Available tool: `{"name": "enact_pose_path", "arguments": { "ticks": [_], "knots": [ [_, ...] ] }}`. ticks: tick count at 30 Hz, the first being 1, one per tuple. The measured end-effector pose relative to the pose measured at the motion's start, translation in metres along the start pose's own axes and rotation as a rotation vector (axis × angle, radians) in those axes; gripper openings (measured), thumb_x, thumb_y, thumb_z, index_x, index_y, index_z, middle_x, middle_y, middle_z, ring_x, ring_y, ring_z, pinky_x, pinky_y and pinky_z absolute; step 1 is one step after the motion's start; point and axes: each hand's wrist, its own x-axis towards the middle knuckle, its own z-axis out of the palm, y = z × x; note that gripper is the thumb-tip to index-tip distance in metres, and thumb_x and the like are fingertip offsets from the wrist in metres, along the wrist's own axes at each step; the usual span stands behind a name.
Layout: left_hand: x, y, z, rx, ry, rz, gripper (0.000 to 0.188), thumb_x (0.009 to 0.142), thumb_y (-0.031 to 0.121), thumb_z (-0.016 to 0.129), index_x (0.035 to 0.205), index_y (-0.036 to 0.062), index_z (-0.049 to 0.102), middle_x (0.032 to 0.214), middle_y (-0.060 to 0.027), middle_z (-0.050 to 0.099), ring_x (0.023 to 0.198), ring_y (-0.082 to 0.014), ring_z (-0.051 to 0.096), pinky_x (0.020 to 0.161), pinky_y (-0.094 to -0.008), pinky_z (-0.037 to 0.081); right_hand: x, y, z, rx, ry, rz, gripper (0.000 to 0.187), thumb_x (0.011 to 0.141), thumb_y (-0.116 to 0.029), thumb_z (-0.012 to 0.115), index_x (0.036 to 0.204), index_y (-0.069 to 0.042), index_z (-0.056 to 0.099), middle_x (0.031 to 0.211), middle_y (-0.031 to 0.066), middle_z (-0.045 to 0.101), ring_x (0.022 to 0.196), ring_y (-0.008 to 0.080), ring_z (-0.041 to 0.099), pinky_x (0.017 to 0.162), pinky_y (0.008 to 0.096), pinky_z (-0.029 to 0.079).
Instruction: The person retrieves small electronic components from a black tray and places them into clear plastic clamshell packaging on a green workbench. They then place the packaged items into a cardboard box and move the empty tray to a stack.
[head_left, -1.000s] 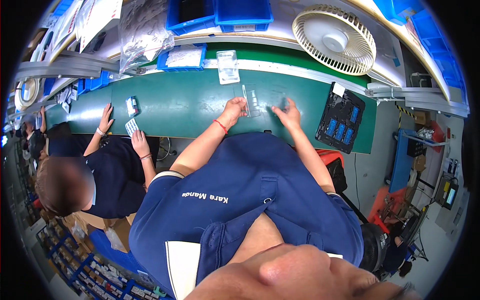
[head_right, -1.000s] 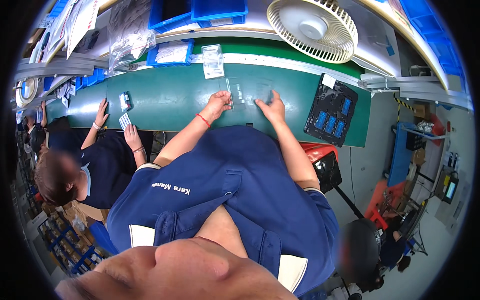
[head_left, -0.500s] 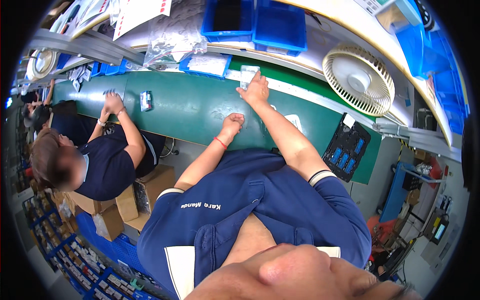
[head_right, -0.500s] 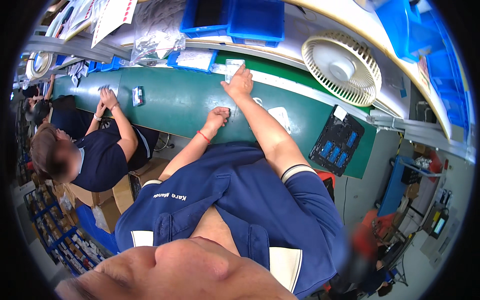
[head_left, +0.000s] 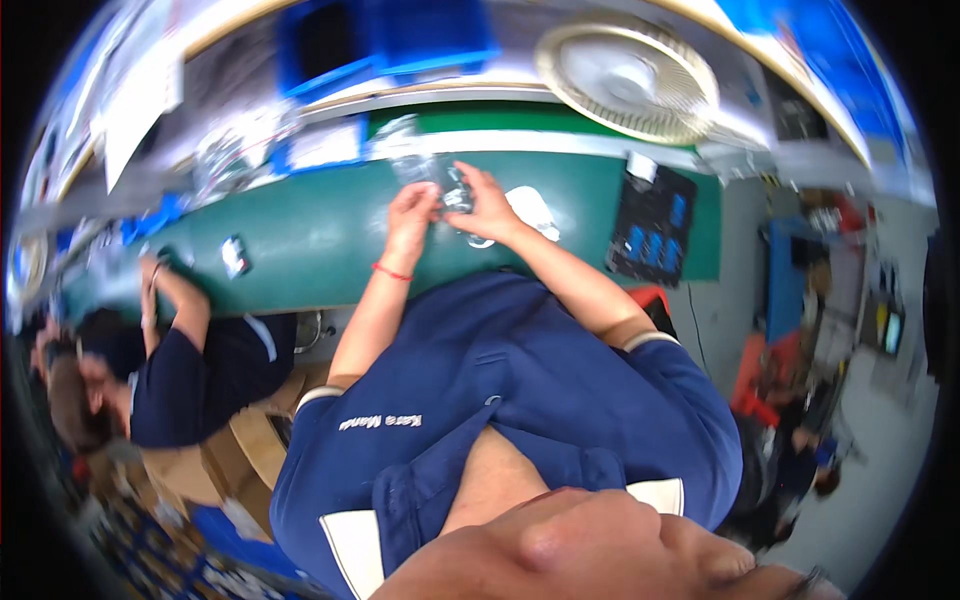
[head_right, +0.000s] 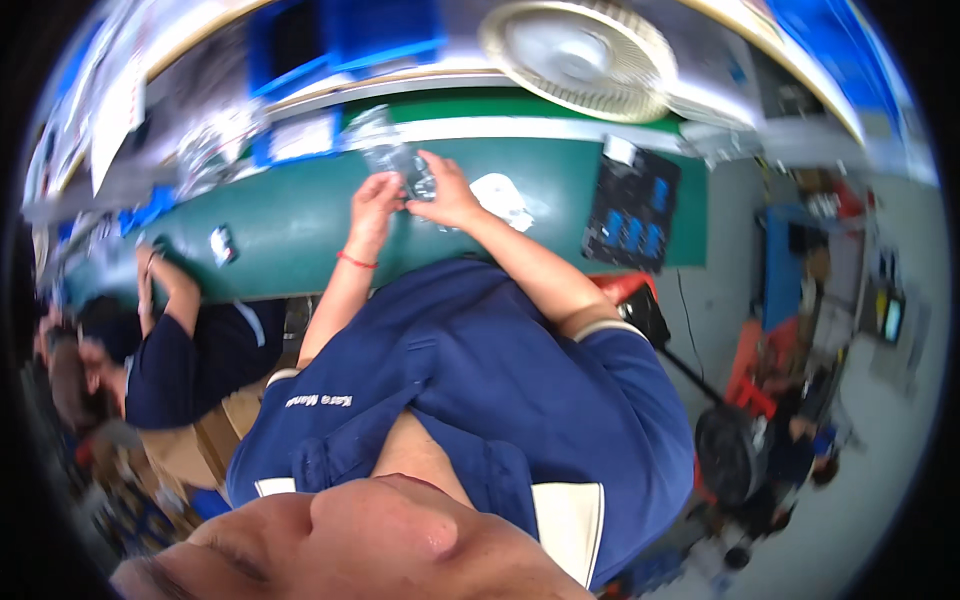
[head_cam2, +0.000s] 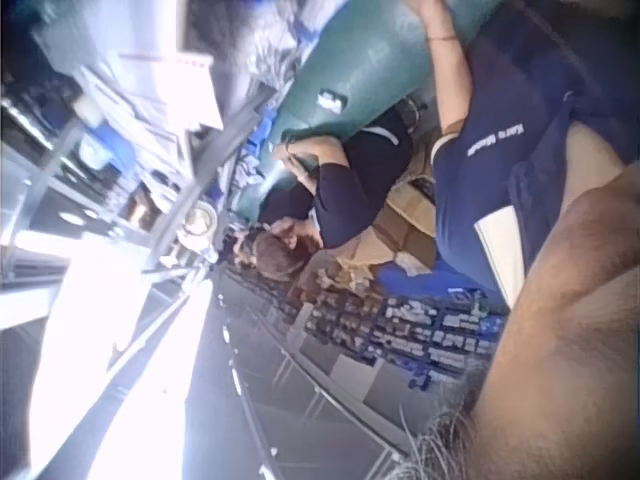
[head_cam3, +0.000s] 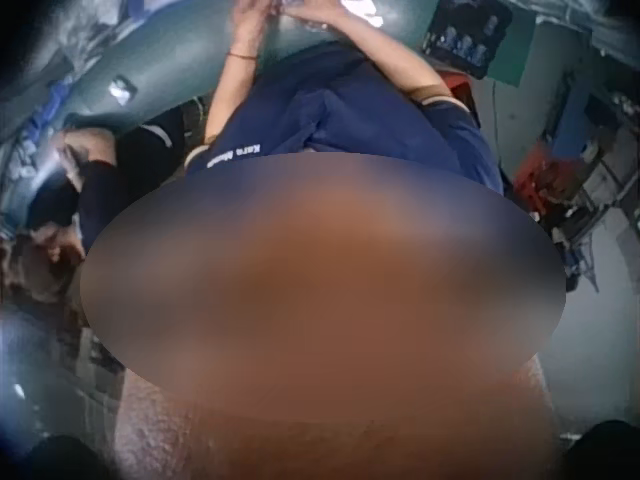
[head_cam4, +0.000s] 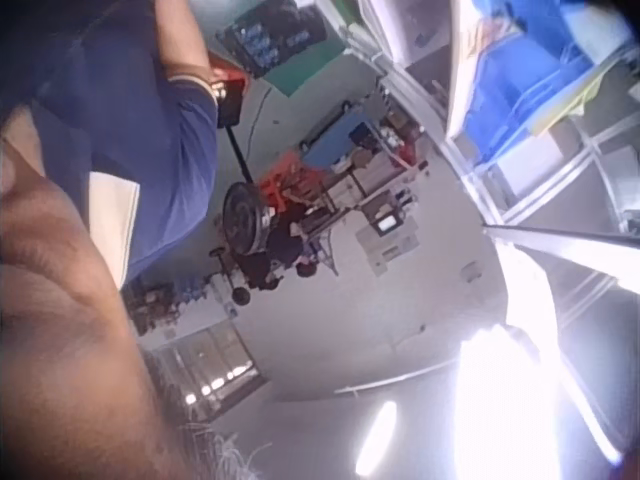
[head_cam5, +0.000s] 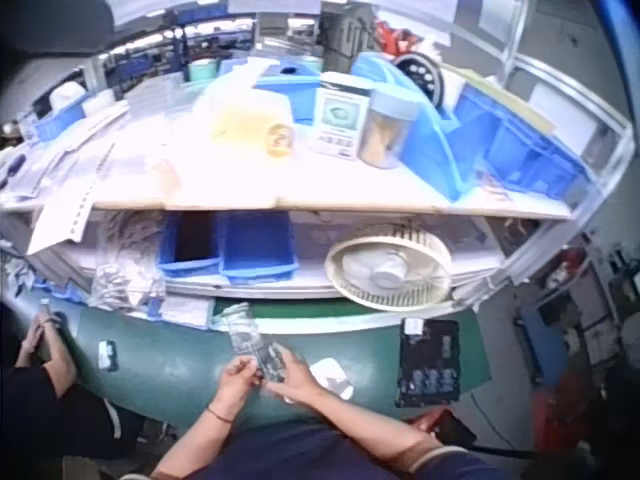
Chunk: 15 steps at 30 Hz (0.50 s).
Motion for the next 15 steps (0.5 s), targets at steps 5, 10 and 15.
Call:
{"name": "enact_pose_path", "arguments": {
  "ticks": [5,10,15],
  "knots": [
    [0.000,-0.040,-0.030,0.254,0.170,0.017,0.030,0.080,0.023,0.067,0.104,0.0063,0.058,0.090,-0.0040,0.059,0.073,-0.0110,0.055,0.057,-0.0226,0.044,-0.061,0.044,-0.076,-0.605,0.419,0.348,0.079,0.061,-0.027,0.072,0.129,-0.007,0.037,0.115,0.0215,0.043,0.107,0.0361,0.040,0.092,0.0410,0.036],
    [0.006,-0.050,-0.037,0.483,0.167,-0.105,0.030,0.082,0.017,0.064,0.107,0.0049,0.055,0.094,-0.0057,0.058,0.077,-0.0109,0.054,0.059,-0.0235,0.044,-0.120,0.105,-0.104,-0.720,0.486,0.640,0.080,0.063,-0.026,0.073,0.130,-0.009,0.035,0.121,0.0209,0.040,0.109,0.0359,0.039,0.094,0.0418,0.034],
    [0.024,-0.066,-0.043,0.626,0.377,-0.009,0.042,0.076,0.018,0.069,0.110,0.0006,0.053,0.102,-0.0109,0.056,0.086,-0.0196,0.055,0.072,-0.0305,0.046,-0.120,0.101,-0.090,-0.739,0.546,0.493,0.064,0.066,-0.030,0.072,0.120,-0.007,0.048,0.114,0.0187,0.048,0.105,0.0362,0.044,0.092,0.0424,0.036]
  ]
}}
